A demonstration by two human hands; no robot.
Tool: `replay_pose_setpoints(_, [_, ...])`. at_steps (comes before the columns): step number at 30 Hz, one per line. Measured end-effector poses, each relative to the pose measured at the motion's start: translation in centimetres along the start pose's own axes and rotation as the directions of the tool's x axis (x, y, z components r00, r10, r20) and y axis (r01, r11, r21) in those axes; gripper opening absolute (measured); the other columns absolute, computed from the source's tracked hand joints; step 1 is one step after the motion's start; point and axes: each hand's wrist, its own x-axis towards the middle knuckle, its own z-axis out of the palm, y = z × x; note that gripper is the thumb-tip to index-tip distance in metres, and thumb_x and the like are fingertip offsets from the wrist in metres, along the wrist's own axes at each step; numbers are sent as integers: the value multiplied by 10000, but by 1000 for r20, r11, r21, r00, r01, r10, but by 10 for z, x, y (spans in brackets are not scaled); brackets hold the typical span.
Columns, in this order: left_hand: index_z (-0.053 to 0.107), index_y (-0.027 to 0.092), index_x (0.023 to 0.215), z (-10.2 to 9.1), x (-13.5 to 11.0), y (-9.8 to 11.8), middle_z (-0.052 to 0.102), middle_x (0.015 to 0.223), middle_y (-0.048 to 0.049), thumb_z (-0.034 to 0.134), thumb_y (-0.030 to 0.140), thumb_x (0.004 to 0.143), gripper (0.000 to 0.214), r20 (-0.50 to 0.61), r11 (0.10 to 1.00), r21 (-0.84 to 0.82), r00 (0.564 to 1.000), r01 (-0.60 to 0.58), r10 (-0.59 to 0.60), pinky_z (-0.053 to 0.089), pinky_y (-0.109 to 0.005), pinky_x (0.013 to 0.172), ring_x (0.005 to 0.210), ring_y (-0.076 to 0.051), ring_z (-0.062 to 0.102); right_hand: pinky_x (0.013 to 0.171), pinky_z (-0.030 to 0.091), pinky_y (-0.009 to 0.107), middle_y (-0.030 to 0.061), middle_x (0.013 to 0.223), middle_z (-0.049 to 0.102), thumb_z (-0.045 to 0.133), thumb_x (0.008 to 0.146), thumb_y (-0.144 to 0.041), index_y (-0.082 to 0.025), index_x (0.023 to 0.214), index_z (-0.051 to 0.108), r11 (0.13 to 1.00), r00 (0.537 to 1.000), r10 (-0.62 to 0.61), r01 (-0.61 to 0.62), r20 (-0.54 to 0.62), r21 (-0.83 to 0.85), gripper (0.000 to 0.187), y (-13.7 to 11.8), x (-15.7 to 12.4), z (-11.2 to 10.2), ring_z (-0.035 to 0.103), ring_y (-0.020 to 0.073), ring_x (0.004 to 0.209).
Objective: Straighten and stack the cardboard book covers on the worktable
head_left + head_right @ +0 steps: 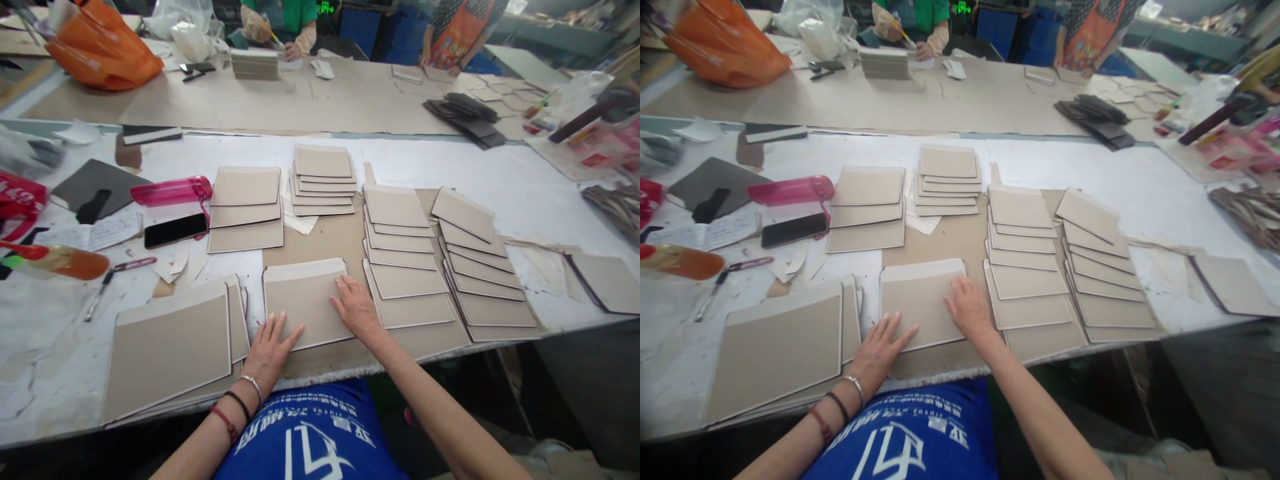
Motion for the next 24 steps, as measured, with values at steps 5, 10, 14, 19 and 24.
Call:
replay_pose_setpoints(5, [377,382,1251,1,0,0,423,1329,-94,344,-23,767,631,-11,1000,21,1000,-2,2,363,-435,963,1225,-260,370,1053,157,415,151,1398,267,408,839,-413,-103,1322,323,991,991,-135,136,-22,9,580,-19,7,22,142,238,1308])
replay_pose_setpoints(10, [387,333,1262,3,-2,-3,417,1333,-98,336,-11,759,611,-7,1000,12,1000,-14,14,359,-432,970,1236,-257,353,1055,96,451,112,1440,168,452,804,-466,-216,1342,294,987,987,-162,162,3,12,613,-29,7,41,72,246,1323])
replay_pose_setpoints(14, [435,240,1248,1,-2,-3,437,1318,-103,397,72,759,518,-57,1000,-30,998,1,-2,350,-434,980,1225,-269,368,1048,90,470,108,1450,124,447,799,-489,-242,1349,272,986,986,-168,168,-4,3,628,-30,7,47,56,263,1323])
replay_pose_setpoints(19, [578,131,1081,-4,27,5,548,1184,-152,382,209,829,329,-145,995,-92,988,33,-46,294,-436,1015,1158,-254,446,1046,98,474,130,1444,129,466,791,-470,-229,1348,278,987,987,-163,163,-3,-1,635,-31,7,45,62,277,1321])
replay_pose_setpoints(24, [386,156,1278,8,60,8,356,1362,-158,377,304,844,459,-179,980,-156,973,121,-149,236,-473,1030,1283,-268,262,1044,90,492,103,1454,99,502,776,-409,-249,1354,259,986,986,-165,166,19,-4,647,-31,7,46,78,284,1318])
